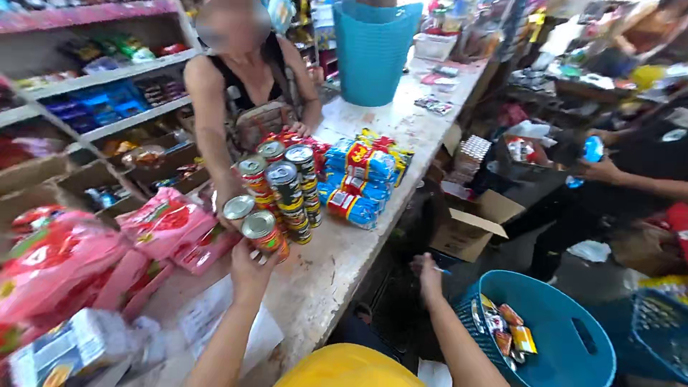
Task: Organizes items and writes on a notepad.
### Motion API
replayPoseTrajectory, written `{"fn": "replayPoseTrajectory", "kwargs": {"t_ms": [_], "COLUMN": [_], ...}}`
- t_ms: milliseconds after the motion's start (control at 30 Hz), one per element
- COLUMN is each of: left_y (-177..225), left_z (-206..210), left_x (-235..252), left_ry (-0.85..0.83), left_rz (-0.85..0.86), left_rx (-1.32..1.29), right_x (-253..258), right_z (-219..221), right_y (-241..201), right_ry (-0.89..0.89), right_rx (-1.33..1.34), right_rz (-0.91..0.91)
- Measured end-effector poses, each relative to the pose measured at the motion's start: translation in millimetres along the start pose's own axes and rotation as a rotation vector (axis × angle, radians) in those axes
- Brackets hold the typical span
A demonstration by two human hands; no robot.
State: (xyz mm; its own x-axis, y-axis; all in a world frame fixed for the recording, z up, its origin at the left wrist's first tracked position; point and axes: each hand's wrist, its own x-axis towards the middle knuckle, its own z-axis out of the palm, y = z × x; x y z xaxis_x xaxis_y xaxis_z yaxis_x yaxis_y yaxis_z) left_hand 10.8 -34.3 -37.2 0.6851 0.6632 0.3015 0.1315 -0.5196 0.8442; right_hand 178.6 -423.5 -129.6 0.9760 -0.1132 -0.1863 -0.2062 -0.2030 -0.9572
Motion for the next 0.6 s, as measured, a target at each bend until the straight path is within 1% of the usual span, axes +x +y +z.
{"fn": "replayPoseTrajectory", "kwargs": {"t_ms": [67,133,200,267,367,433,533,600], "left_y": [4,8,7,4,3,-6,-13,-13], "left_z": [3,6,9,-2,-45,-79,-123,-136], "left_x": [3,4,2,-3,-26,-53,-108,-146], "left_ry": [-0.009,-0.014,-0.02,-0.061,-0.189,-0.235,-0.254,-0.258], "left_rz": [-0.025,-0.042,-0.045,-0.053,-0.113,-0.213,-0.396,-0.456], "left_rx": [-0.015,-0.028,-0.064,-0.048,0.188,0.32,0.426,0.418], "right_x": [-2,-10,-27,-49,-83,-105,-129,-140], "right_z": [6,18,38,66,109,134,163,180], "right_y": [-39,-72,-97,-111,-112,-106,-97,-92], "right_ry": [0.067,0.043,-0.069,-0.273,-0.643,-0.831,-1.023,-1.096], "right_rx": [0.137,0.233,0.276,0.279,0.275,0.248,0.175,0.134], "right_rz": [-0.2,-0.426,-0.571,-0.642,-0.618,-0.542,-0.447,-0.417]}}
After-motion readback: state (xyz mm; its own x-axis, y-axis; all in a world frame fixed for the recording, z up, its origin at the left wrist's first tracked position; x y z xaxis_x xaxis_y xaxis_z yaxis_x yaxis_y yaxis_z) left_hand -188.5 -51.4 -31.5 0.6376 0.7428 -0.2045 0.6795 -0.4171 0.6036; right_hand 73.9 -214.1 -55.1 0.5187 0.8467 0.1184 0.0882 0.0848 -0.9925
